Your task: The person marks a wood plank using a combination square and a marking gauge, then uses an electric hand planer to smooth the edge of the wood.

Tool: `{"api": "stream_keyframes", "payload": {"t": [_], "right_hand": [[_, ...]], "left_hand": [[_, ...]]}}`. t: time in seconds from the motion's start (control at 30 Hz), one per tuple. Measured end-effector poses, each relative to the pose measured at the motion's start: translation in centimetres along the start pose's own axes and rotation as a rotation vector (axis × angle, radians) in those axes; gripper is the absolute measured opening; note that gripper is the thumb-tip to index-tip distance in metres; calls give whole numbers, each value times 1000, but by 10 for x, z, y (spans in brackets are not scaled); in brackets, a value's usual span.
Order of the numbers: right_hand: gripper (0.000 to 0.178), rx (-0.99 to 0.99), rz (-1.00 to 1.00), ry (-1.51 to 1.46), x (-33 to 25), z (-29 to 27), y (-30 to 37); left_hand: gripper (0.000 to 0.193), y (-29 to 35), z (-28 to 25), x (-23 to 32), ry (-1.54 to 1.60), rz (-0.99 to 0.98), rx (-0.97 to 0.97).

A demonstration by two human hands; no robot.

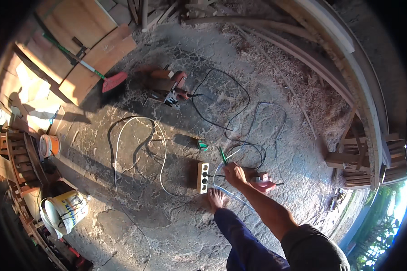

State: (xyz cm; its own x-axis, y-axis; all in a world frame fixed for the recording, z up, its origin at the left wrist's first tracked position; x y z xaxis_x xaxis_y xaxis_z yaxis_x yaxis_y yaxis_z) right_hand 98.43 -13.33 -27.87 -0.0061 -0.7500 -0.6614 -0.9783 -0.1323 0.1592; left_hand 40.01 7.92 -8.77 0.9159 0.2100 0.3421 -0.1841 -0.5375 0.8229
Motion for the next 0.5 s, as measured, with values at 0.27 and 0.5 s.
{"api": "stream_keyframes", "payload": {"t": [0.27, 0.5], "right_hand": [[73, -54, 554, -95, 18, -203, 303], [27, 85, 634, -53, 44, -347, 371]], "left_hand": [[20, 80, -36, -35, 68, 320, -38], [36, 67, -32, 69, 57, 774, 188]]}}
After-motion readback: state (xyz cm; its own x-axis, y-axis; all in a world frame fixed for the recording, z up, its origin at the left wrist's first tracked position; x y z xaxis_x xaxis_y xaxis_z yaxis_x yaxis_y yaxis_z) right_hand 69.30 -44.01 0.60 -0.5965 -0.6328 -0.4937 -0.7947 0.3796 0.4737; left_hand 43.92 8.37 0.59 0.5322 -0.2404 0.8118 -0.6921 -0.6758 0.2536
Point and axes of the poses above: each hand's wrist, its own y-axis away from the middle knuckle, its own z-axis out of the palm, x = y × z, the point moved 7 cm from there along -y, towards the middle knuckle, and after that the axes turned 4 degrees about -y, right-handed, at the moved point
